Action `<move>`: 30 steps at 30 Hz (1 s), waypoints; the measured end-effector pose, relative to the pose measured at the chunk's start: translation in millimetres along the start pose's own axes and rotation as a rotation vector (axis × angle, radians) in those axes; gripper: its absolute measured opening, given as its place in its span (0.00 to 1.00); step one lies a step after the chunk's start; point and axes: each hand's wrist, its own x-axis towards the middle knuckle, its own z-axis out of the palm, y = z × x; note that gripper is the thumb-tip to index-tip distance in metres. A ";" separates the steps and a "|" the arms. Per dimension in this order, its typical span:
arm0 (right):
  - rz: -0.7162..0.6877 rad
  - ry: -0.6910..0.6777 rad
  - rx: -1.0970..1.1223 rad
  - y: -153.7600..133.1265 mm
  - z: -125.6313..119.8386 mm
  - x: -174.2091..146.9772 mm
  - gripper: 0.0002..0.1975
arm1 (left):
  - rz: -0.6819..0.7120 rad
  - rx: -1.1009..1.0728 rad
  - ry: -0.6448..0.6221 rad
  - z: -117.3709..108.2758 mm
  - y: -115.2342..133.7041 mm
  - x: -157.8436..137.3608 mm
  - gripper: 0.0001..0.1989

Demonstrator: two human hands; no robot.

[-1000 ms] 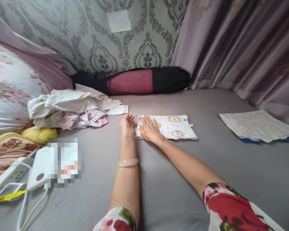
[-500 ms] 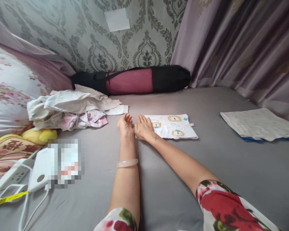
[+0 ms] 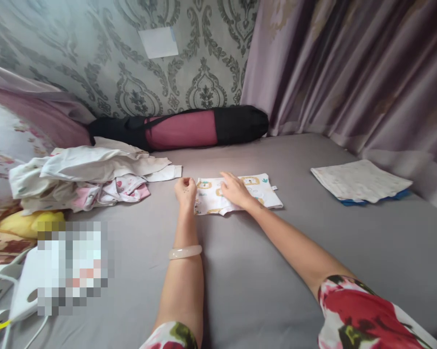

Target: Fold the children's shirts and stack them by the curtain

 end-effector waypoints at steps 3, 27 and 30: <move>0.170 0.090 0.068 40.5 -32.6 -5.2 0.18 | 0.029 0.224 -0.047 -5.2 1.5 -1.6 0.10; 0.664 -0.151 0.065 124.9 -93.0 -33.2 0.10 | -0.150 0.323 -0.390 -17.6 14.2 -1.2 0.11; 0.653 -0.166 0.089 119.3 -93.2 -32.0 0.10 | -0.189 0.305 -0.451 -16.8 20.2 -0.4 0.16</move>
